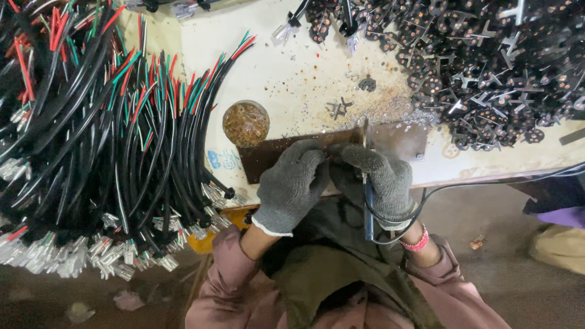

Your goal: The person, wearing gloves, holds a wire with exposed red and green conductors in one hand and a soldering iron in the other, soldering the wire ends onto connector terminals at a workbench. They repeatedly take new wires from a large bundle on the left, solder the connections, and place finished assemblies aside while piles of connectors and wires surround the work area.

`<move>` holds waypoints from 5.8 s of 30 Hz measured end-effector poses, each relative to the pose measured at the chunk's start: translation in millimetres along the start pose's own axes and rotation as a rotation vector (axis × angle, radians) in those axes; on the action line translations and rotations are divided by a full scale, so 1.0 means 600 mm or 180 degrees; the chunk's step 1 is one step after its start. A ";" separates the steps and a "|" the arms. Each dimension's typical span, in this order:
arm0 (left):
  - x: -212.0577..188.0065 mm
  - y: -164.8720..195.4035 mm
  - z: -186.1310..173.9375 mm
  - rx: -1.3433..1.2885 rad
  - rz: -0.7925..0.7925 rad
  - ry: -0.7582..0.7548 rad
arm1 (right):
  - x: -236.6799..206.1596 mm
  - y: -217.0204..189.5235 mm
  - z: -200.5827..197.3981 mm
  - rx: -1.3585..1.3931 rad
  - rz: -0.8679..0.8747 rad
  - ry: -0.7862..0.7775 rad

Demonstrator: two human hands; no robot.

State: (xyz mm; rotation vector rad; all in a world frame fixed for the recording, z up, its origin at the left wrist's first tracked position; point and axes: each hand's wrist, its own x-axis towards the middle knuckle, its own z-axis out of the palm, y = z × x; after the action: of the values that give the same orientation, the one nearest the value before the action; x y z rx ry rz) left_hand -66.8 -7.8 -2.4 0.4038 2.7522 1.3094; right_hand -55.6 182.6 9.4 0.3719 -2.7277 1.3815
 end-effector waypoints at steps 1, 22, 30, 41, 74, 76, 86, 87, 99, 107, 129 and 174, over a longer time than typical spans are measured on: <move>-0.002 0.000 0.000 -0.0016 0.0002 0.0013 | -0.003 0.003 -0.004 0.0034 -0.0034 0.0034; 0.026 0.001 -0.011 -0.0022 -0.0003 -0.0220 | -0.131 0.097 -0.005 -0.0067 -0.0180 -0.0690; 0.013 -0.007 -0.008 -0.0096 -0.0063 -0.0276 | -0.127 0.079 0.003 -0.0050 -0.0062 -0.0368; 0.007 0.001 -0.013 -0.0103 -0.0046 -0.0335 | -0.143 0.085 0.004 -0.0144 -0.0215 -0.0004; 0.023 -0.003 -0.016 -0.0147 -0.0013 -0.0304 | -0.114 0.077 0.007 -0.0060 -0.0331 -0.0071; 0.024 -0.003 -0.017 -0.0160 -0.0015 -0.0269 | -0.131 0.082 0.005 0.2071 0.1692 -0.0163; 0.027 -0.003 -0.017 -0.0052 -0.0026 -0.0361 | -0.118 0.084 0.002 0.0140 -0.0217 -0.0213; 0.027 -0.001 -0.017 -0.0044 -0.0061 -0.0433 | -0.116 0.080 0.003 0.0263 -0.0001 -0.0100; -0.007 -0.004 -0.030 0.0432 -0.0632 -0.0013 | -0.070 0.008 -0.067 0.0200 0.0226 0.0337; -0.008 -0.002 -0.025 0.0274 -0.0309 0.0116 | -0.006 0.031 -0.070 -0.1452 0.0210 0.1045; -0.006 -0.009 -0.040 0.0274 -0.0242 0.0143 | 0.000 -0.064 -0.015 -0.2448 -0.0771 -0.0920; -0.053 0.159 -0.113 0.0356 0.2158 -0.0519 | -0.036 -0.044 0.016 0.0698 0.0444 0.0951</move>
State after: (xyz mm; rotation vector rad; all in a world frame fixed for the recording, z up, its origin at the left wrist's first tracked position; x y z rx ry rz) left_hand -28.4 -9.8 112.4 1.4759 2.6422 1.1362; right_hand -28.0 163.9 21.0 -0.0179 -2.4083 1.6271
